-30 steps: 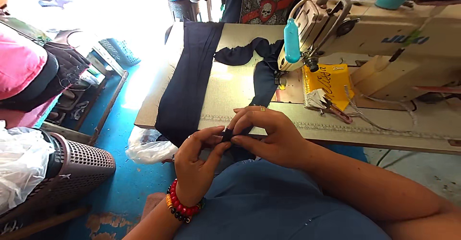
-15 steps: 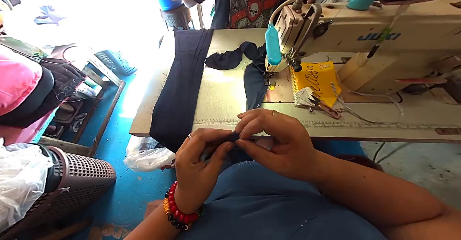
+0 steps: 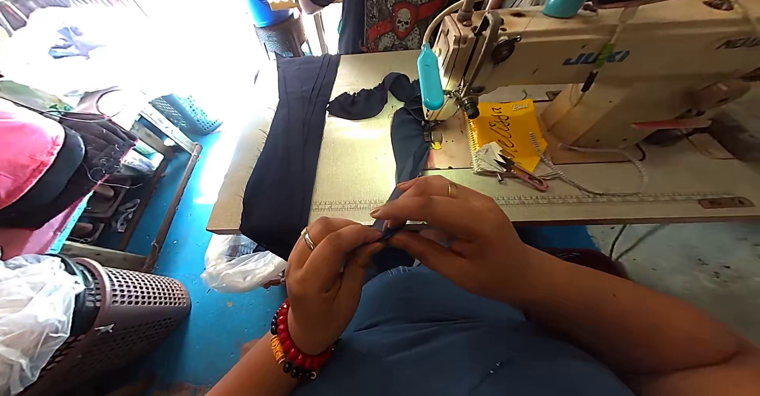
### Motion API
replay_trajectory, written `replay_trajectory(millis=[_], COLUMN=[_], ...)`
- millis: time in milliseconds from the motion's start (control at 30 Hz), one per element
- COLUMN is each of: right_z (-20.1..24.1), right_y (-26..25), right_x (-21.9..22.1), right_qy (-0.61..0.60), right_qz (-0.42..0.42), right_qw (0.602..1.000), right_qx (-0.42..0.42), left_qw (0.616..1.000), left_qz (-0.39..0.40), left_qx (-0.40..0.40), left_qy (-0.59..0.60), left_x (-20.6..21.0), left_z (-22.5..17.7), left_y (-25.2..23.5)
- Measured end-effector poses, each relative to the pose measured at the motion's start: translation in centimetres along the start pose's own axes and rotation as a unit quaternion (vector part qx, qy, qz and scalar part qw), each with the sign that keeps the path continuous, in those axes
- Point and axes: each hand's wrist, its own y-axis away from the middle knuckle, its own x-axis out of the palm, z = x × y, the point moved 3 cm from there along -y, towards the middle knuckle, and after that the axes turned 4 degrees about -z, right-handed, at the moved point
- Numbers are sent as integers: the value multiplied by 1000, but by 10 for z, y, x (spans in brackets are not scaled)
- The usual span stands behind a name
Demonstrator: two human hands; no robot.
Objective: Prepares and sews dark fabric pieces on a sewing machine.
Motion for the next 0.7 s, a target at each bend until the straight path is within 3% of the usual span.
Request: replay_trajectory(millis=[200, 333, 567, 700], right_z=[35, 44, 41, 37], right_y=[19, 45, 72, 94], right_x=[-25, -34, -43, -44], right_qy=[166, 218, 194, 114], right_qz=[57, 50, 24, 84], right_qw=[978, 965, 969, 985], right_qx=[-116, -135, -148, -95], left_qw=[990, 978, 965, 960], left_qz=[86, 133, 180, 236], left_qx=[106, 158, 189, 139], left_qy=[-41, -34, 10, 63], left_x=[1, 10, 25, 39], left_z=[-20, -26, -31, -13], left_y=[-3, 1, 1, 2])
